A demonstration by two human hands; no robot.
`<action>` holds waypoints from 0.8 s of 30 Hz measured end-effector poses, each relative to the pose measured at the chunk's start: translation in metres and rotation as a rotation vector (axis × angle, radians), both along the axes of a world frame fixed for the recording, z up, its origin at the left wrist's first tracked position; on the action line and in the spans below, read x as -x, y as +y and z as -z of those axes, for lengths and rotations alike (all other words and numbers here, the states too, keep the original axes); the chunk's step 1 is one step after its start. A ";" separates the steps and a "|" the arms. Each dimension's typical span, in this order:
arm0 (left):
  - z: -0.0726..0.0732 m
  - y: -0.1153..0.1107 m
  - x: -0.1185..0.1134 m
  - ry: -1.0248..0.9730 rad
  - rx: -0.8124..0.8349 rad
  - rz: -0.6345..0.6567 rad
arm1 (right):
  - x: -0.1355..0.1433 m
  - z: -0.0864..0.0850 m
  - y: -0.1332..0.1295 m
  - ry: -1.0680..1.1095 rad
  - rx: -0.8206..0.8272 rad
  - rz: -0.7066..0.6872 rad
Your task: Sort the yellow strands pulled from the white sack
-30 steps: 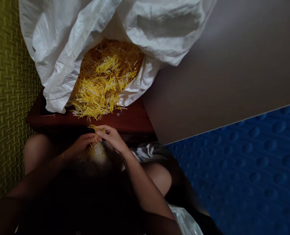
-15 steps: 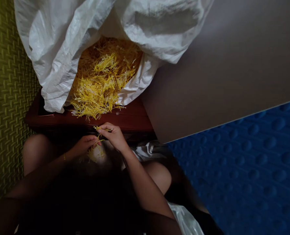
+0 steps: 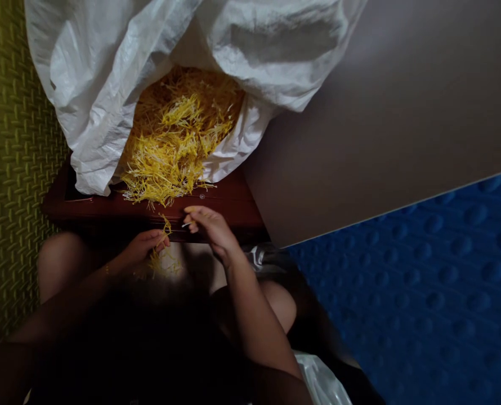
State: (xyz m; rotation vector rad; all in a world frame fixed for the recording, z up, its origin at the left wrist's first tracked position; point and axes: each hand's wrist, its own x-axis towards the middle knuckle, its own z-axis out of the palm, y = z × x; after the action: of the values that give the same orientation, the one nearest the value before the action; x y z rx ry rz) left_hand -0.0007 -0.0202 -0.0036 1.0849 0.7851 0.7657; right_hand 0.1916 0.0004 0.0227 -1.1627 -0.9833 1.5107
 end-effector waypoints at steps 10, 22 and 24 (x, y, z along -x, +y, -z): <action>0.004 -0.002 -0.003 -0.024 0.067 -0.010 | 0.035 0.003 -0.015 -0.008 0.025 -0.245; -0.007 -0.003 0.003 -0.106 0.065 -0.050 | -0.012 0.003 0.012 -0.070 -0.222 0.386; -0.006 0.001 0.005 -0.207 0.118 -0.165 | -0.022 -0.002 0.013 0.007 -0.197 0.391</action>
State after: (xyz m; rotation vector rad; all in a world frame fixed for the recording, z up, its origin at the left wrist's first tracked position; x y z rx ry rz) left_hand -0.0057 -0.0196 0.0029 0.8280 0.7391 0.9429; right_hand 0.2139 0.0135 0.0244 -1.1295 -0.8219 1.0822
